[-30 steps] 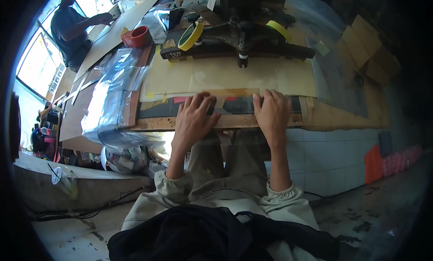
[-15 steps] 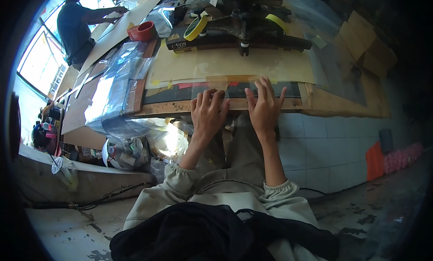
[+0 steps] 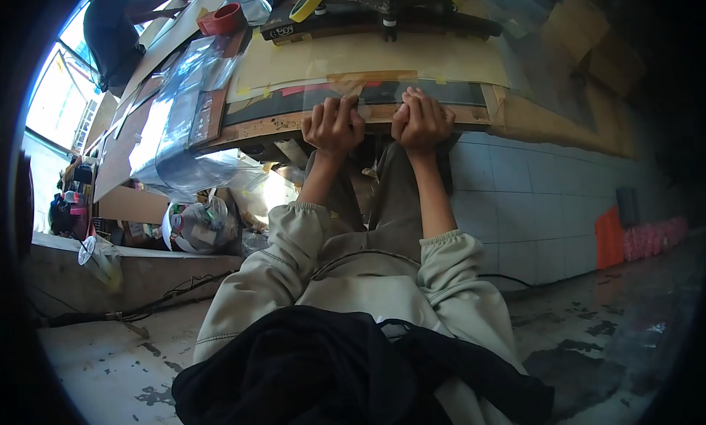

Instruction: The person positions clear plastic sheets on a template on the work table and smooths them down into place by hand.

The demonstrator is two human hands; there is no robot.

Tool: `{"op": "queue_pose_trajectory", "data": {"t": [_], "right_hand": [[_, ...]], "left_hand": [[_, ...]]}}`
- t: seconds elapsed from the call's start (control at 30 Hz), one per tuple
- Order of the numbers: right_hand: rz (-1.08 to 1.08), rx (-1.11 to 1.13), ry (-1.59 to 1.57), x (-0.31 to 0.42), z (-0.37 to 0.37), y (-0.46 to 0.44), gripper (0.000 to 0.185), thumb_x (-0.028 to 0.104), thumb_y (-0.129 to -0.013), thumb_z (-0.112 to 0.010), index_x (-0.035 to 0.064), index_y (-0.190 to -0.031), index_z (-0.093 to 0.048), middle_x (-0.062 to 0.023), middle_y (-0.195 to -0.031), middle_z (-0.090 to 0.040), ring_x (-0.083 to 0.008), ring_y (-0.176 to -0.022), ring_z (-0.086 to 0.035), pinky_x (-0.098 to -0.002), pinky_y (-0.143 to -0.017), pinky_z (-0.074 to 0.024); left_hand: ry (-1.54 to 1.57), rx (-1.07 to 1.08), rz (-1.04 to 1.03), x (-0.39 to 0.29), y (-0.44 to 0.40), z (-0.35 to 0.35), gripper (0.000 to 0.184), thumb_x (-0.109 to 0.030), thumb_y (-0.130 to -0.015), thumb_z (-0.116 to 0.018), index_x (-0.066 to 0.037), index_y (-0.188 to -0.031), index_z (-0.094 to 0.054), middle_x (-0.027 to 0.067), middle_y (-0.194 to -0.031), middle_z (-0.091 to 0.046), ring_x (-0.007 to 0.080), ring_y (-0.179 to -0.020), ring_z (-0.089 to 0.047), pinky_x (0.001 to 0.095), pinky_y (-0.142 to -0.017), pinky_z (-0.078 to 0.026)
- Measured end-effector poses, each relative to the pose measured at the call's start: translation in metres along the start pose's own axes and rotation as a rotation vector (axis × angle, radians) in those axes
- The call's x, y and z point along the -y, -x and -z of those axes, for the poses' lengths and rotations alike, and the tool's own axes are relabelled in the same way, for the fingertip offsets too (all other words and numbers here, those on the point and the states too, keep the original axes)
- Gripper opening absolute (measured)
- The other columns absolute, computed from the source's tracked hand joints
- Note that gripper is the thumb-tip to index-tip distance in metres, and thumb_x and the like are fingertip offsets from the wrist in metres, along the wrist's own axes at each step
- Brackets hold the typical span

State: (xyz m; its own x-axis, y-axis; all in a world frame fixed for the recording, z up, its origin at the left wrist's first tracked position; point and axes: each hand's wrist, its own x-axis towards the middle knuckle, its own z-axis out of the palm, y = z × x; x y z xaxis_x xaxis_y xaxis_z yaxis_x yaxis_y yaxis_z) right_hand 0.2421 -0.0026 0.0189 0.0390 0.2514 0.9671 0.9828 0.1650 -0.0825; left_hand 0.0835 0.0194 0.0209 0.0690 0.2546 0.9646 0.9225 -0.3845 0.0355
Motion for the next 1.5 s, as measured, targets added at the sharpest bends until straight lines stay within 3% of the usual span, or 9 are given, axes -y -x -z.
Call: {"op": "queue_pose_trajectory", "data": {"t": [0.33,0.43,0.63,1.5], "right_hand": [[-0.015,0.026,0.009,0.003,0.0056,-0.0016,0.02,0.02,-0.084,-0.049,0.0114,-0.086,-0.067,-0.0002,-0.092,-0.07,-0.0159,-0.087,-0.068,-0.0319,-0.079,-0.0396],[-0.018,0.024,-0.001,0.0027,0.0061,-0.0018,0.021,0.021,-0.083,-0.049,0.0107,-0.086,-0.068,-0.0007,-0.092,-0.071,-0.0161,-0.087,-0.068,-0.0318,-0.078,-0.0393],[-0.013,0.0,0.002,0.0031,0.0041,0.0002,0.022,0.02,-0.084,-0.048,0.0103,-0.084,-0.068,-0.0008,-0.09,-0.071,-0.0154,-0.088,-0.068,-0.0313,-0.078,-0.0379],[-0.025,0.007,0.001,0.0021,0.004,-0.0003,0.022,0.02,-0.084,-0.047,0.0105,-0.084,-0.067,-0.0006,-0.09,-0.071,-0.0148,-0.086,-0.068,-0.031,-0.077,-0.0378]], "left_hand": [[0.015,0.05,0.011,-0.0008,0.0021,0.0036,0.017,-0.027,-0.073,-0.053,-0.024,-0.082,-0.068,-0.0048,-0.072,-0.054,0.0142,-0.065,-0.054,0.0313,-0.062,-0.034],[-0.012,0.043,-0.019,0.001,0.0064,0.0022,0.025,-0.028,-0.074,-0.053,-0.02,-0.091,-0.07,-0.0065,-0.082,-0.061,0.0116,-0.068,-0.056,0.0311,-0.063,-0.034],[0.037,-0.015,0.002,-0.0005,0.0063,-0.0002,0.022,-0.027,-0.072,-0.053,-0.022,-0.085,-0.07,-0.0052,-0.072,-0.056,0.0139,-0.062,-0.053,0.0315,-0.062,-0.034],[-0.007,0.062,-0.005,-0.0007,0.009,0.0015,0.026,-0.028,-0.074,-0.052,-0.021,-0.09,-0.072,-0.0086,-0.081,-0.062,0.0099,-0.065,-0.054,0.0301,-0.066,-0.033]]}}
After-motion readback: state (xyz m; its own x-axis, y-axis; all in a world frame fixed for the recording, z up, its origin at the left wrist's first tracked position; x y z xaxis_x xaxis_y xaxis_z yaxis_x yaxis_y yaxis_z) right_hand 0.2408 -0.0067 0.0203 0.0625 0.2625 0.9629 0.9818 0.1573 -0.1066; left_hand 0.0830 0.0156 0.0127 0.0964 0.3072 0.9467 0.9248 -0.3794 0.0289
